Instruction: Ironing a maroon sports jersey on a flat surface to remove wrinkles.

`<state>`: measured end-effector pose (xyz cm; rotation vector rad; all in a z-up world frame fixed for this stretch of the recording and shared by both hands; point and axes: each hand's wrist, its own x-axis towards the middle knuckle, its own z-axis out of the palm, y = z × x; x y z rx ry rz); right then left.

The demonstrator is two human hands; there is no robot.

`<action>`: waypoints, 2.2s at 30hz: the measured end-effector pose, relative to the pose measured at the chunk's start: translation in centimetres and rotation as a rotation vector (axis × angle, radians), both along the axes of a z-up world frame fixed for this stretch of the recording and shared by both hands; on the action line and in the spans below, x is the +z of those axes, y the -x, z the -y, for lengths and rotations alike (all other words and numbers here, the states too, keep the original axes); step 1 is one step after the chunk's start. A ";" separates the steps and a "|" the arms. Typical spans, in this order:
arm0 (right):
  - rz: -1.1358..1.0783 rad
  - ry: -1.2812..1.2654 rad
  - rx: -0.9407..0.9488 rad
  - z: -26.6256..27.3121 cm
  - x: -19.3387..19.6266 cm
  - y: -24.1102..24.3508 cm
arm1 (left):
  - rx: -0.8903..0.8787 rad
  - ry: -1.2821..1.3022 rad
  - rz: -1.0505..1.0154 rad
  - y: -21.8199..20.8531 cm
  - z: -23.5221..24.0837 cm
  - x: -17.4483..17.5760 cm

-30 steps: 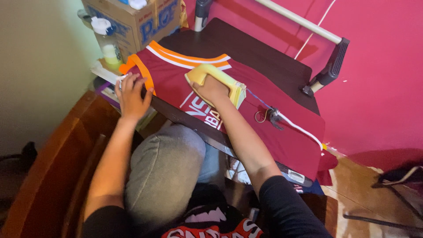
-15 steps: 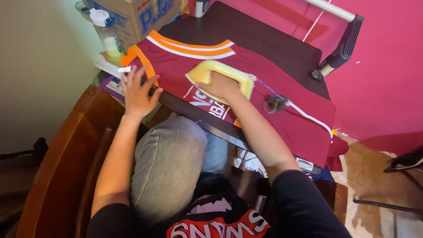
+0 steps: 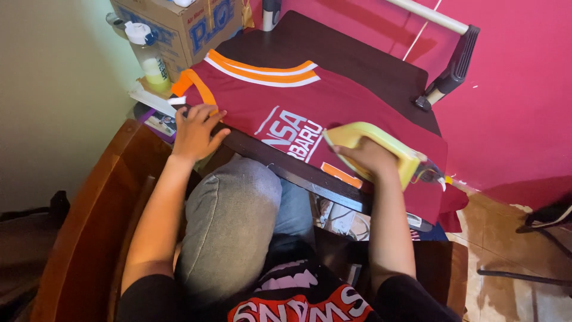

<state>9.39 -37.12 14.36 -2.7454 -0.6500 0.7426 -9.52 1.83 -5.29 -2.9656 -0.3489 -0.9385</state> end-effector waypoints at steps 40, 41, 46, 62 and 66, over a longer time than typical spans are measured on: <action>0.155 -0.196 0.456 -19.0 -5.7 -0.5 | -0.004 -0.013 0.079 -5.3 -2.0 0.7; 0.138 -0.159 0.432 -17.7 -5.3 -0.4 | 0.014 0.033 0.060 -5.2 -1.8 0.3; 0.046 -0.088 0.309 -11.1 -3.7 0.2 | 0.005 0.121 0.138 -4.6 -1.5 -1.7; 0.149 -0.337 0.432 -25.1 -7.4 -0.6 | 0.069 0.131 0.108 -4.1 -0.7 -0.5; 0.246 -0.309 0.373 -26.0 -10.9 -4.3 | 0.087 0.044 -0.069 -3.2 0.8 3.5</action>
